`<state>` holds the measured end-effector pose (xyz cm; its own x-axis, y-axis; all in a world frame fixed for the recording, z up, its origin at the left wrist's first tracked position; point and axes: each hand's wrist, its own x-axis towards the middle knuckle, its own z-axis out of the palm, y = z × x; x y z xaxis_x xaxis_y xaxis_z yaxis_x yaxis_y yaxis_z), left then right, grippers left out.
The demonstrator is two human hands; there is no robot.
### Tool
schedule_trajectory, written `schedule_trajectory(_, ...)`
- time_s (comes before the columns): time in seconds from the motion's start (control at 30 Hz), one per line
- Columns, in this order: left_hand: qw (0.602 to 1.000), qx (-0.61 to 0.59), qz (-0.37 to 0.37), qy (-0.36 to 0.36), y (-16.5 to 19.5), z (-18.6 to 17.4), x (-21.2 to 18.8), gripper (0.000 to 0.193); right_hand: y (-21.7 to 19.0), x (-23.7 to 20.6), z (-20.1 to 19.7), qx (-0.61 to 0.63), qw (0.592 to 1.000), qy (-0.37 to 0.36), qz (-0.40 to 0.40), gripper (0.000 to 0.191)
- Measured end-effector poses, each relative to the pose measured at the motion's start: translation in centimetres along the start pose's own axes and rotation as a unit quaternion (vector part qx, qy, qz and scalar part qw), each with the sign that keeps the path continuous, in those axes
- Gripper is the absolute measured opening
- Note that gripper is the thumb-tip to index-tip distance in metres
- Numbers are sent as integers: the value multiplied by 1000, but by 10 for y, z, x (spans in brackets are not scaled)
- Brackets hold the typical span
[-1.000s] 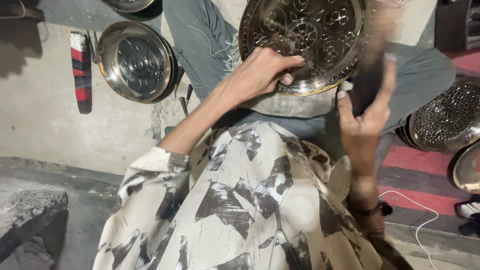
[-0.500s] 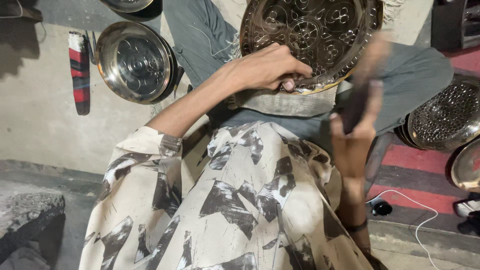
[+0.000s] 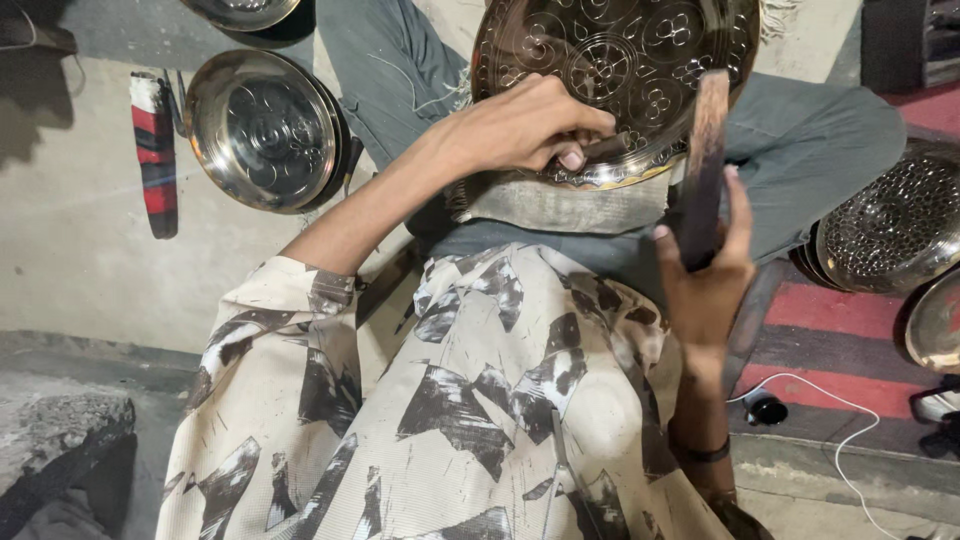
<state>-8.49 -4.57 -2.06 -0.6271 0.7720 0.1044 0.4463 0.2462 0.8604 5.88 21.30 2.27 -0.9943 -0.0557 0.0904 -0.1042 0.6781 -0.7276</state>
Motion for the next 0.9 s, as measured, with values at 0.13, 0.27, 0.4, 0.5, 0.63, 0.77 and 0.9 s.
schedule_trajectory(0.13,1000,6,-1,2,-2,3,-2,41,-6,11,-5,190,953,136,194,96)
schedule_trajectory(0.27,996,36,66,48,-6,8,-3,45,-13,17,-6,-110,994,-20,0,96)
schedule_trajectory(0.4,999,20,24,31,-8,12,-6,41,-20,26,0,42,999,-7,20,84)
schedule_trajectory(0.5,998,44,-2,42,-7,14,-8,40,-23,38,1,-56,992,10,-110,74)
schedule_trajectory(0.63,997,53,-28,58,-7,18,-10,47,-27,56,-14,-104,983,-65,-135,69)
schedule_trajectory(0.77,989,66,-26,131,0,24,-21,42,-34,69,-18,-32,995,-76,57,77)
schedule_trajectory(0.9,983,73,-67,153,9,26,-27,37,-37,91,-22,-203,960,-184,-60,81)
